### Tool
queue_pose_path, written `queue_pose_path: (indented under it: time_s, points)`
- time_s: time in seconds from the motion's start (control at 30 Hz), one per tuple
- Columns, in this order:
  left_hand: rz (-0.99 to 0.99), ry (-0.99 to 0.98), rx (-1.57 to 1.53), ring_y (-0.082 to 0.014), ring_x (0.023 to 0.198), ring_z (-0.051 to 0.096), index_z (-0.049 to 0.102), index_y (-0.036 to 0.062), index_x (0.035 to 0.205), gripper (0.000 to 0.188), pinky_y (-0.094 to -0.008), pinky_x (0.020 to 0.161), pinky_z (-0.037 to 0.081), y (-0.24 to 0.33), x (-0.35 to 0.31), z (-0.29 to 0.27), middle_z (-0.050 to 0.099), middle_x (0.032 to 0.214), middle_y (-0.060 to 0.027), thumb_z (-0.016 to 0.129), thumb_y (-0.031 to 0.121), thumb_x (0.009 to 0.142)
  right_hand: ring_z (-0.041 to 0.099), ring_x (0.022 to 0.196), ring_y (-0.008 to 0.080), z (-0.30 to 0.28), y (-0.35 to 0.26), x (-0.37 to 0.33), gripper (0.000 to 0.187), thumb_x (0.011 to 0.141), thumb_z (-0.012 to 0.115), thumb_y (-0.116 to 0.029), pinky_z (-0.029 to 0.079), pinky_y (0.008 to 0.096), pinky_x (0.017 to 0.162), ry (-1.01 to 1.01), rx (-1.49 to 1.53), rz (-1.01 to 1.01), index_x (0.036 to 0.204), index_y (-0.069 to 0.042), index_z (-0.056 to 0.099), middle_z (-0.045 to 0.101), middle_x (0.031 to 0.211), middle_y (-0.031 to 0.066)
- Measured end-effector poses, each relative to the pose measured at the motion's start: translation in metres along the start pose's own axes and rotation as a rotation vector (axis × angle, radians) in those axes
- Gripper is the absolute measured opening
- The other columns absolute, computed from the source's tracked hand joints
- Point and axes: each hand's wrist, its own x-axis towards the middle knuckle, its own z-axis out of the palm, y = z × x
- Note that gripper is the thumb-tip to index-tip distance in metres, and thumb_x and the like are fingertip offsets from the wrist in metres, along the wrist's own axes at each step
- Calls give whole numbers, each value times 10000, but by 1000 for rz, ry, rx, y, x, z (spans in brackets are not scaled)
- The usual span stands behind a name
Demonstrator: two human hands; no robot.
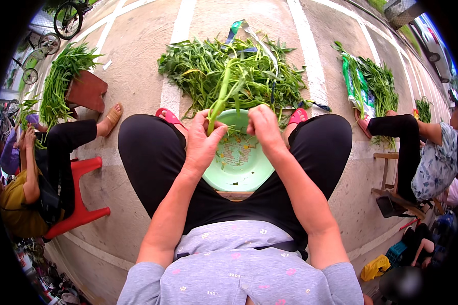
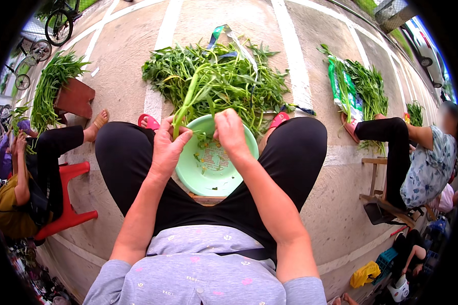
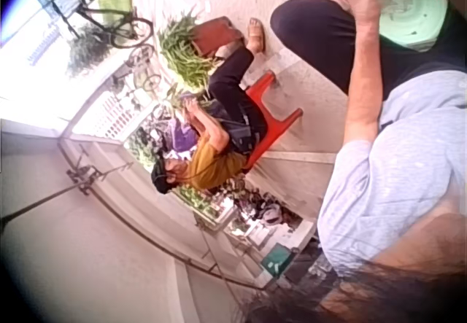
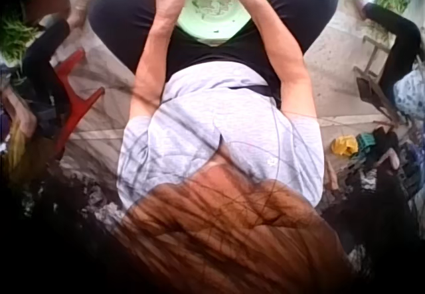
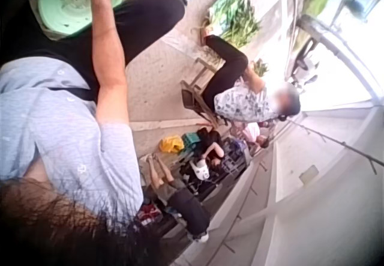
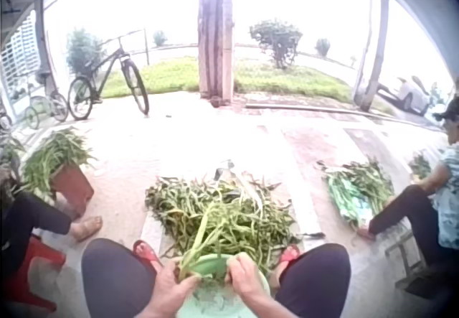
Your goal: The person picks through a pile of green leafy stalks, stripping the leaves and breaking the stems by hand into a green plastic bowl.
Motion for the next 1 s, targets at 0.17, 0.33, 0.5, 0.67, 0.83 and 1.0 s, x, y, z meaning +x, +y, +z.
queue_pose_path:
  time_s: [0.17,0.33,0.5,0.67,0.83,1.0]
  points:
    - [-47,0,-95,-63,737,511,464,50,1131,368,-194,663,424,2,1,-7,552,834,7,616,23,797,505,514,108,-2,2,4,246,856,514,-233,428,243,488,-76,119,-31,740,-18,491,505,634,29]
    - [-84,-8,-225,-8,568,401,465,67,1127,350,-144,469,302,7,1,-8,522,797,30,612,40,811,518,998,144,2,5,-1,410,881,529,-197,420,273,844,-352,-70,-136,1224,4,430,557,1070,91]
    - [-134,-37,-396,-20,551,399,453,65,1127,358,-154,457,304,2,4,-16,519,804,18,619,48,811,535,869,97,1,20,1,293,857,565,-135,444,253,771,-528,-132,-51,1100,22,517,582,962,53]
    - [-155,-71,-487,-24,559,420,441,61,1118,363,-156,449,312,-4,6,-20,530,819,9,626,46,806,551,713,115,2,16,-4,203,801,587,-154,457,275,661,-490,-185,-79,901,22,606,611,770,56]
    - [-73,18,-421,-17,550,416,440,62,1116,348,-154,446,313,-3,9,-24,532,819,9,611,35,815,489,714,63,0,5,-6,180,843,582,-146,415,220,638,-515,-256,-44,932,10,589,566,780,-1]
    - [6,121,-353,-14,559,423,438,69,1121,345,-151,449,317,1,9,-23,542,821,12,603,36,820,483,692,54,-1,10,-4,179,842,582,-146,412,217,619,-490,-259,-105,929,10,585,557,760,-7]
